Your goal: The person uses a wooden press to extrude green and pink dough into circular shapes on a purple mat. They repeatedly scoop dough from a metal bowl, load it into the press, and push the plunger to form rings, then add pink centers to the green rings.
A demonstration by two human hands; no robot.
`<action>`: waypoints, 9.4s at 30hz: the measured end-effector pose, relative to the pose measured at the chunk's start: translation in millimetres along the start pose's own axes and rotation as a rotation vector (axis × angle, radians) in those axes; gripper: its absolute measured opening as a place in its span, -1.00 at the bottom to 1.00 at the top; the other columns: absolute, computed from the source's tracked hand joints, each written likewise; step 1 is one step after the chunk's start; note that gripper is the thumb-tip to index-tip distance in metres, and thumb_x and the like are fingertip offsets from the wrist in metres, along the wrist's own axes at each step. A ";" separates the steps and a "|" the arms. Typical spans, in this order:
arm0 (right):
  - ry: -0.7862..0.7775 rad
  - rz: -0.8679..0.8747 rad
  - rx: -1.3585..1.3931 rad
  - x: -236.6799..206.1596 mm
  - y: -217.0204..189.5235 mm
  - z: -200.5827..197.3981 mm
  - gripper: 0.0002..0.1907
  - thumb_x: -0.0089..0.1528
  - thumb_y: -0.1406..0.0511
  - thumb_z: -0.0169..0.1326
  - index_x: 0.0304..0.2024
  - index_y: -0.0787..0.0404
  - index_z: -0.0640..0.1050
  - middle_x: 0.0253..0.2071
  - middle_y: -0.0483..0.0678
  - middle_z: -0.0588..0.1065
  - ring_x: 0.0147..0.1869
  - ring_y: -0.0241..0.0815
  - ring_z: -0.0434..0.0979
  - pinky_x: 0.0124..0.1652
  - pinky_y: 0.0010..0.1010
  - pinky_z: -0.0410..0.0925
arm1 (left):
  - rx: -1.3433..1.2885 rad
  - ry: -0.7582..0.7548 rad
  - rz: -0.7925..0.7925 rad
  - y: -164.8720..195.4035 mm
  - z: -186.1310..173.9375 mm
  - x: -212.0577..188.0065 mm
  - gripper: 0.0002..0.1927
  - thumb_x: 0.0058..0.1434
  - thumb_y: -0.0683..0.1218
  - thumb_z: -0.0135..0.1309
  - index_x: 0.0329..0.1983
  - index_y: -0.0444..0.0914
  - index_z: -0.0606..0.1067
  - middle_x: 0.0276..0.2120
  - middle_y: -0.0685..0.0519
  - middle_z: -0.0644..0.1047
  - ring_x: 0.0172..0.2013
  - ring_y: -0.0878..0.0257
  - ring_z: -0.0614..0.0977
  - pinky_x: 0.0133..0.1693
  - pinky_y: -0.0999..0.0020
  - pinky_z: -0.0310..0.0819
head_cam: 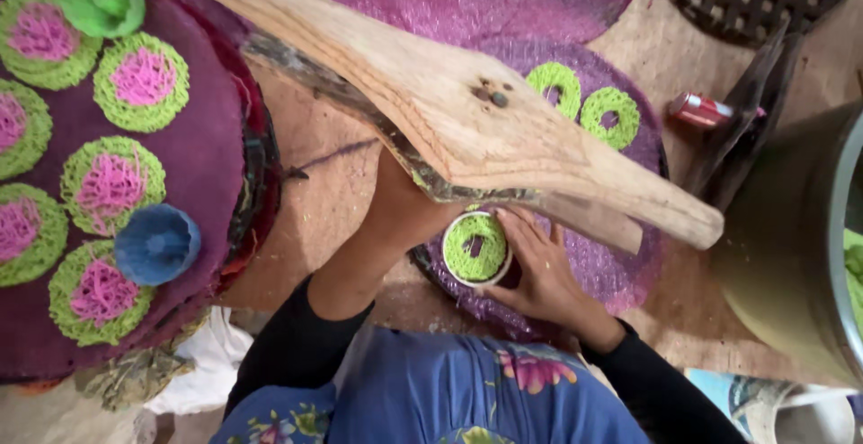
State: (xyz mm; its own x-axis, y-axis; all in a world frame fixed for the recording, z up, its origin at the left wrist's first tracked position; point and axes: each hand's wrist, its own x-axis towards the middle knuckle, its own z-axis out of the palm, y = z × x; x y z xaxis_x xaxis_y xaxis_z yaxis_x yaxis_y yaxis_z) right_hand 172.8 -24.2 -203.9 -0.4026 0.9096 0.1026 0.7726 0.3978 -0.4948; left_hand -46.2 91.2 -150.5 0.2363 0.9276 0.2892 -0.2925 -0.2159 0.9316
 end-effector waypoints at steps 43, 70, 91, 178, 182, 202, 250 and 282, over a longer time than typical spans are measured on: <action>-0.522 1.029 0.724 -75.2 150.3 -187.0 0.08 0.10 -0.28 0.04 0.47 0.20 0.17 0.22 0.00 0.32 0.26 -0.08 0.22 0.09 -0.12 0.16 | -1.054 -0.793 0.005 -18.1 23.6 184.9 -0.50 0.43 0.29 -0.03 0.09 -0.20 0.44 -0.21 0.02 0.51 -0.08 0.24 0.58 0.14 0.24 0.51; -0.611 0.931 0.243 7.0 109.1 -164.1 -0.04 -0.01 -0.47 -0.24 -0.55 0.25 0.59 -0.60 0.07 0.47 -0.52 -0.02 0.43 -0.45 -0.06 0.34 | -1.264 -0.124 -0.461 -97.6 36.2 149.5 -0.72 0.43 0.06 0.00 -0.30 -0.12 0.26 -0.57 0.13 0.45 -0.50 0.34 0.59 -0.27 0.30 0.60; -0.509 0.960 0.190 42.8 65.1 -139.7 -0.12 0.09 -0.37 -0.11 -0.66 0.29 0.58 -0.68 0.05 0.50 -0.56 -0.09 0.51 -0.49 -0.13 0.37 | -1.117 -0.018 -0.380 -89.5 2.1 142.6 -0.64 0.55 0.16 -0.13 -0.26 -0.17 0.37 -0.60 0.17 0.38 -0.62 0.36 0.49 -0.48 0.38 0.49; -0.077 0.250 0.619 -208.4 -26.4 -285.4 -0.75 0.26 0.23 0.19 -0.21 0.22 0.40 -0.40 -0.05 0.46 -0.39 -0.21 0.46 -0.43 -0.29 0.33 | 1.295 -1.247 0.037 107.3 135.5 -18.1 -0.69 0.13 0.26 0.20 -0.13 0.11 0.60 -0.37 0.09 0.62 -0.33 0.10 0.65 -0.24 0.19 0.51; 0.569 -0.068 1.074 -233.2 28.5 -277.4 -0.71 0.26 0.18 0.17 -0.14 0.22 0.42 -0.33 -0.05 0.48 -0.31 -0.20 0.49 -0.34 -0.30 0.36 | 0.563 -0.985 0.173 78.0 152.7 -27.1 -0.28 0.05 0.31 0.27 0.18 -0.17 0.53 0.00 0.05 0.63 -0.06 0.21 0.66 0.00 0.27 0.50; 0.266 1.051 -0.954 -281.5 92.3 -252.4 -0.65 0.10 -0.03 0.24 -0.32 0.06 0.64 -0.12 -0.07 0.56 0.01 -0.04 0.59 -0.09 -0.13 0.43 | 0.697 -0.628 1.438 90.6 135.4 27.8 -0.57 0.17 -0.06 0.34 0.11 0.05 0.55 0.34 0.14 0.26 0.12 0.08 0.40 0.12 0.27 0.36; -0.229 1.003 -0.460 -237.2 132.0 -327.8 -0.63 0.23 -0.13 -0.05 -0.12 -0.25 0.66 -0.40 -0.08 0.63 -0.34 0.04 0.67 -0.29 -0.07 0.50 | 0.040 -0.655 0.352 77.8 172.8 16.6 -0.55 0.20 -0.16 0.19 0.11 -0.31 0.32 0.05 -0.23 0.41 0.04 -0.13 0.57 0.05 0.02 0.53; 0.686 0.412 -0.793 -203.1 -98.2 -243.6 -0.67 0.12 0.27 0.22 -0.05 0.12 0.64 -0.25 -0.01 0.65 -0.28 -0.10 0.66 -0.32 -0.27 0.44 | 1.066 -0.098 1.015 108.2 212.7 47.0 -0.66 0.08 0.07 0.23 -0.18 -0.01 0.34 -0.22 0.07 0.50 -0.16 0.06 0.58 -0.10 0.15 0.47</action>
State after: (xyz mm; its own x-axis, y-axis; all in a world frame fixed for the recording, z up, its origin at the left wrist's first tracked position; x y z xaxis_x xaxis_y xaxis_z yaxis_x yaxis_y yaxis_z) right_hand 298.3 -218.7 34.0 0.1217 0.7656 0.6317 0.9763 -0.2071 0.0629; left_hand 130.3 46.7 10.8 0.4244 0.2311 0.8755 0.4269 -0.9037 0.0316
